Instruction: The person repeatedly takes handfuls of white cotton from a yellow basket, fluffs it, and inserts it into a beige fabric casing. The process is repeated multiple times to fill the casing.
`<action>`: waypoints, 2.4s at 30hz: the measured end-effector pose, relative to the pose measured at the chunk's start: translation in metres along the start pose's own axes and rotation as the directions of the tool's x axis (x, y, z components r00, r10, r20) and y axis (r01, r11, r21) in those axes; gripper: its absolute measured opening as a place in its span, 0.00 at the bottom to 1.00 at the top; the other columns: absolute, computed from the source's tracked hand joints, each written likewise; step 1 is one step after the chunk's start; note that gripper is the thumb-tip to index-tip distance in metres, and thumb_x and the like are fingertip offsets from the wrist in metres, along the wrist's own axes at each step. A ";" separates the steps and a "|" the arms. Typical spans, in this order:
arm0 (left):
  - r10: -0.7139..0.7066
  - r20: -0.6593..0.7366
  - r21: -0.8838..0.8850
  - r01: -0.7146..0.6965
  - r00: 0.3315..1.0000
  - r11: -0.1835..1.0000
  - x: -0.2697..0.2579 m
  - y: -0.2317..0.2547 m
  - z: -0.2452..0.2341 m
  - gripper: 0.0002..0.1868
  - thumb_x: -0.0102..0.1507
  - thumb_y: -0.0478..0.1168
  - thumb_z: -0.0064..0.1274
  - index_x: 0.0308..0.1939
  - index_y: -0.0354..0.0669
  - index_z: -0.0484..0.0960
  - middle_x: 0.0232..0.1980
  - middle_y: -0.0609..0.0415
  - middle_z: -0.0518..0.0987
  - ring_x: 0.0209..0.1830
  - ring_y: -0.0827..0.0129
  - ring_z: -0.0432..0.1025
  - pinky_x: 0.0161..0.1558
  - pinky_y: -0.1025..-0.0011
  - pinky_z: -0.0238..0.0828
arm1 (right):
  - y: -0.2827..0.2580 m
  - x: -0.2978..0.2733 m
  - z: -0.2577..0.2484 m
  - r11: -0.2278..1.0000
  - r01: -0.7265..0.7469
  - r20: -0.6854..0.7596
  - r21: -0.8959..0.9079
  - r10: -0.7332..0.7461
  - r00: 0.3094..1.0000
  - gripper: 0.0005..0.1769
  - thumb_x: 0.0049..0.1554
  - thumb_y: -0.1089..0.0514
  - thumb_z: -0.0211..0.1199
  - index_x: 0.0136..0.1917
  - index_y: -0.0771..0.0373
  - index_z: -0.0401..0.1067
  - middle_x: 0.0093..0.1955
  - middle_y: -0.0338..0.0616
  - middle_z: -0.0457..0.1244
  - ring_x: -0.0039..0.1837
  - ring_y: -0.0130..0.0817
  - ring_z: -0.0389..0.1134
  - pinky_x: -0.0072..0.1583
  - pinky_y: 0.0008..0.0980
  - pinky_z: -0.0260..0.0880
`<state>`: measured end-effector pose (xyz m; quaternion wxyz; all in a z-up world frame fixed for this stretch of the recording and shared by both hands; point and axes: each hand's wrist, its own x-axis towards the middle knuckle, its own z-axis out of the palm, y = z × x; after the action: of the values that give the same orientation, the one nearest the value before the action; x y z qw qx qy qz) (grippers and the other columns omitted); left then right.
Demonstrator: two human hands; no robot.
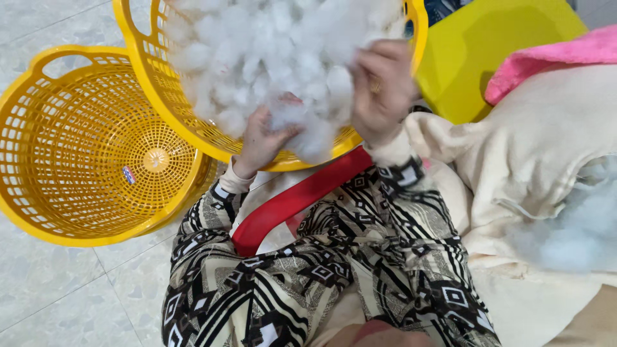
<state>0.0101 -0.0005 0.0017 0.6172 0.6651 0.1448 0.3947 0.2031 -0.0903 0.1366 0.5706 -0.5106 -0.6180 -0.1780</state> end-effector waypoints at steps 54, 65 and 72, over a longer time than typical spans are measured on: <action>0.046 0.098 0.012 -0.048 0.994 0.999 -0.006 0.025 -0.004 0.10 0.65 0.25 0.57 0.49 0.35 0.81 0.47 0.56 0.80 0.45 0.75 0.74 0.51 0.74 0.73 | -0.035 -0.045 -0.009 0.988 -0.033 0.192 0.149 0.004 0.981 0.12 0.52 0.75 0.64 0.50 0.69 0.73 0.44 0.50 0.67 0.45 0.44 0.67 0.47 0.37 0.66; 0.088 -0.289 -0.031 -0.101 0.953 0.994 -0.003 0.029 -0.010 0.25 0.77 0.49 0.46 0.72 0.36 0.65 0.67 0.50 0.72 0.68 0.66 0.66 0.73 0.68 0.61 | 0.004 -0.017 -0.009 0.944 -0.260 0.409 -0.202 0.322 0.854 0.39 0.66 0.63 0.69 0.83 0.59 0.54 0.62 0.48 0.61 0.61 0.40 0.64 0.64 0.36 0.67; 0.208 -0.101 0.106 -0.197 0.973 0.975 0.004 0.021 0.009 0.47 0.74 0.71 0.23 0.83 0.38 0.40 0.85 0.41 0.45 0.87 0.56 0.42 0.86 0.60 0.37 | -0.014 -0.081 0.044 0.688 -0.468 0.527 0.554 0.145 0.837 0.51 0.59 0.58 0.72 0.83 0.60 0.41 0.80 0.47 0.48 0.79 0.36 0.53 0.77 0.33 0.54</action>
<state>0.0129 -0.0077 0.0230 0.5322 0.6819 0.1293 0.4848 0.1550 -0.0956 0.0573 0.5795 -0.3989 -0.6551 0.2754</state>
